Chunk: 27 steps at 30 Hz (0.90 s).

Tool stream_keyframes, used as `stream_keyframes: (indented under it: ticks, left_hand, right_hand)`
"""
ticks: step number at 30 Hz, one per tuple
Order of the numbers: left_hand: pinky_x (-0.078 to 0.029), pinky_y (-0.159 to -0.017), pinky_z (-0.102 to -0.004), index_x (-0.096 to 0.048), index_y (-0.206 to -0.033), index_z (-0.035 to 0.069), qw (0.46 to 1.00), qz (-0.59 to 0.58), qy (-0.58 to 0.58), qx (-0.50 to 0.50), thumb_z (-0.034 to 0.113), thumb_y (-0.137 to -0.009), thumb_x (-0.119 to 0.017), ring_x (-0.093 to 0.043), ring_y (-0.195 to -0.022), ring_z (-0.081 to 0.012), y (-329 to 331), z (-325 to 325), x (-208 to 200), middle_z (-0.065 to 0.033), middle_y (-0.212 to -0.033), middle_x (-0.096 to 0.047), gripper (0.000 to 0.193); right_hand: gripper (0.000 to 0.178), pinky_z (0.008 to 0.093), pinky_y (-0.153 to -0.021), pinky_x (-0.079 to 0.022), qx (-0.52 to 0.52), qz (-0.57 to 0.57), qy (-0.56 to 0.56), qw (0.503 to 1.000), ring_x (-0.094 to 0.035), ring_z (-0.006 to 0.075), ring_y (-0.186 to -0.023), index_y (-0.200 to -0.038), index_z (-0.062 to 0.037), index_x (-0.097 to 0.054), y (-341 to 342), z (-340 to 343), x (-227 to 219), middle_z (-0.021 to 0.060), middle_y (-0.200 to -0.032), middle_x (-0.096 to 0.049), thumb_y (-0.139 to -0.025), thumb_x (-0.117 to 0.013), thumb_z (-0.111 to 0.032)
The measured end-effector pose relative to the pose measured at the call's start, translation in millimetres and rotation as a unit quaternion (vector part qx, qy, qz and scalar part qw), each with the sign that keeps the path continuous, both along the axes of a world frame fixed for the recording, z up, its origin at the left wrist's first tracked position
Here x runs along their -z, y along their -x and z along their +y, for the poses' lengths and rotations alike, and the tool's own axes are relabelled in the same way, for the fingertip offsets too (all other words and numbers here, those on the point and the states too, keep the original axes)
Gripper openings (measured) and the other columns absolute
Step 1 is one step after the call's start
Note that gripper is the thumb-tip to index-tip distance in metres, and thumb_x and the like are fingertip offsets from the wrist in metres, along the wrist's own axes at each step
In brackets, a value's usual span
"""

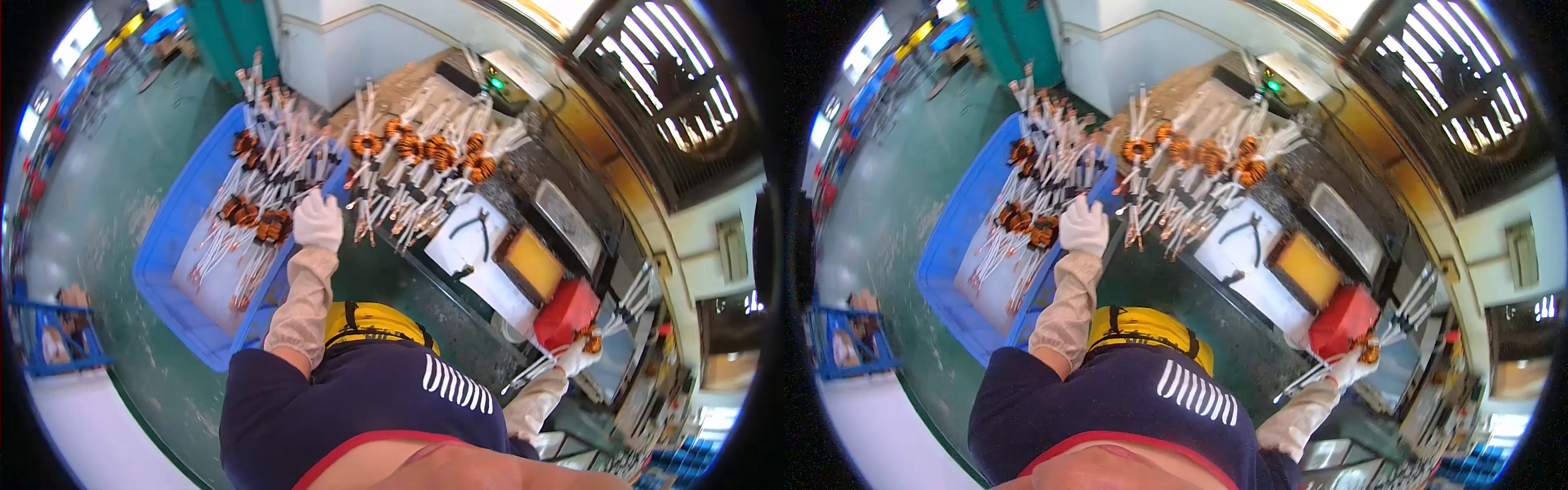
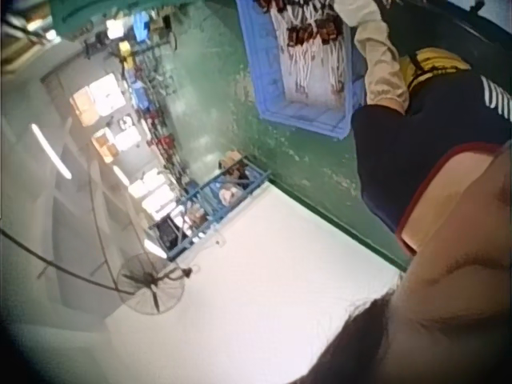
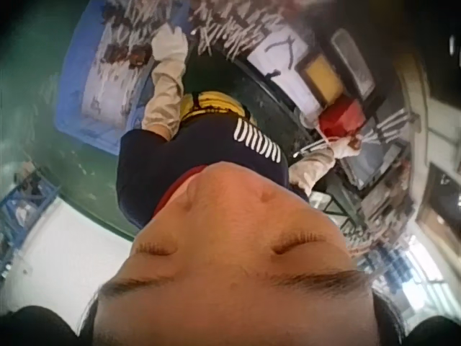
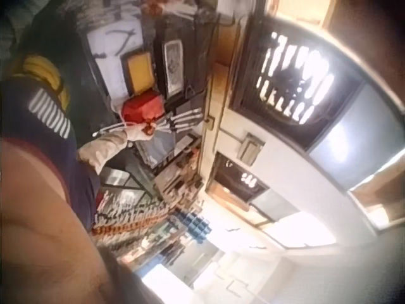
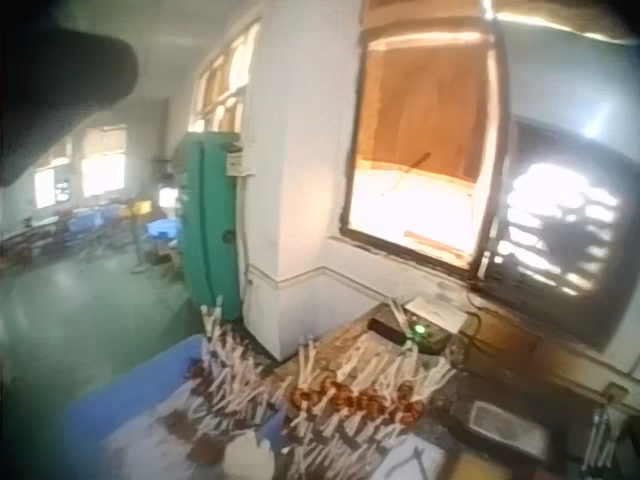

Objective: The person repeatedly picks up copper-wound electrical components with white wires, places them into a red fixture, and applies heat to the wire ends, producing visible smoke. They then remove the components and place them onto a metal rack or into a blue bin. The process is repeated multiple times throughout the clip.

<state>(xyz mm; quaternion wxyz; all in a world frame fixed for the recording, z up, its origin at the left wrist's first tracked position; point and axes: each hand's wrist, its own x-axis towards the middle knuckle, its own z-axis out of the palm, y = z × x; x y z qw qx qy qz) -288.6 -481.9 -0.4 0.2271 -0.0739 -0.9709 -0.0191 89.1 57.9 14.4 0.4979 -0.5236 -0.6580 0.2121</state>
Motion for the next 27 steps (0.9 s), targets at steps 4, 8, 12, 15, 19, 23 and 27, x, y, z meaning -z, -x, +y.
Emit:
stream_keyframes:
  ticks: [4,8,12,15,19,23,27]
  left_hand:
    - [-0.043,-0.081,-0.0415,-0.062,-0.093,0.012,0.993,0.029,-0.054,0.100,0.025,-0.070,-0.067,-0.054,-0.100,-0.0277,-4.3,3.2,26.8,-0.0104,-0.117,-0.055,0.026]
    - [-0.041,-0.098,-0.0418,-0.063,-0.096,0.010,0.936,0.019,-0.015,0.352,0.020,-0.066,-0.066,-0.051,-0.114,-0.0294,-47.4,-25.5,65.2,-0.0121,-0.124,-0.054,0.032]
    - [-0.021,-0.118,-0.0400,-0.056,-0.122,0.014,0.905,-0.170,0.307,0.240,0.024,-0.088,-0.054,-0.035,-0.138,-0.0250,-97.0,-105.3,144.5,-0.0088,-0.144,-0.044,0.036]
    - [-0.015,-0.120,-0.0436,-0.052,-0.135,0.014,0.875,-0.250,0.324,0.260,0.034,-0.082,-0.057,-0.029,-0.141,-0.0292,-119.5,-133.5,178.3,-0.0066,-0.149,-0.040,0.057]
    - [-0.012,-0.121,-0.0441,-0.061,-0.128,0.015,0.825,-0.277,0.417,0.264,0.034,-0.084,-0.052,-0.026,-0.142,-0.0263,-121.7,-130.3,136.8,-0.0021,-0.144,-0.047,0.049]
    - [-0.018,-0.119,-0.0440,-0.067,-0.120,0.016,0.927,-0.215,0.227,0.206,0.026,-0.086,-0.051,-0.033,-0.139,-0.0258,-137.1,-148.5,226.7,-0.0028,-0.132,-0.057,0.039]
    - [-0.035,-0.109,-0.0403,-0.065,-0.120,0.012,0.971,-0.154,-0.012,0.184,0.008,-0.081,-0.057,-0.049,-0.125,-0.0270,-138.9,-139.0,207.0,-0.0071,-0.124,-0.061,0.040]
  right_hand:
    - [0.056,0.0398,-0.100,-0.045,-0.010,-0.006,-0.028,1.000,-0.058,0.0305,-0.110,-0.130,0.0049,-0.042,-7.3,14.8,9.5,0.0218,-0.124,-0.055,-0.083,-0.071,-0.004]
    - [0.050,0.0382,-0.097,-0.047,-0.023,0.022,-0.021,0.999,-0.059,0.0285,-0.110,-0.129,0.0055,-0.043,-4.7,18.7,6.4,0.0209,-0.123,-0.056,-0.086,-0.067,-0.003]
    - [0.044,0.0376,-0.097,-0.048,-0.024,0.006,-0.023,0.999,-0.059,0.0272,-0.112,-0.127,0.0066,-0.043,0.2,11.8,2.4,0.0204,-0.124,-0.057,-0.088,-0.063,0.000]
    - [0.041,0.0379,-0.095,-0.050,-0.035,-0.006,-0.030,0.999,-0.060,0.0276,-0.111,-0.125,0.0066,-0.044,-14.5,30.5,18.3,0.0210,-0.122,-0.059,-0.088,-0.063,0.001]
    - [0.039,0.0381,-0.093,-0.052,-0.054,0.009,-0.039,0.998,-0.063,0.0278,-0.108,-0.123,0.0062,-0.046,-18.0,33.9,19.4,0.0213,-0.119,-0.061,-0.087,-0.062,0.001]
    - [0.042,0.0390,-0.092,-0.053,-0.134,0.060,-0.008,0.989,-0.063,0.0285,-0.108,-0.125,0.0062,-0.044,0.1,56.0,12.9,0.0206,-0.119,-0.061,-0.086,-0.061,0.003]
    - [0.039,0.0372,-0.083,-0.056,-0.172,0.056,0.010,0.983,-0.064,0.0260,-0.100,-0.123,0.0020,-0.046,-15.3,61.0,9.1,0.0160,-0.116,-0.062,-0.086,-0.056,0.004]
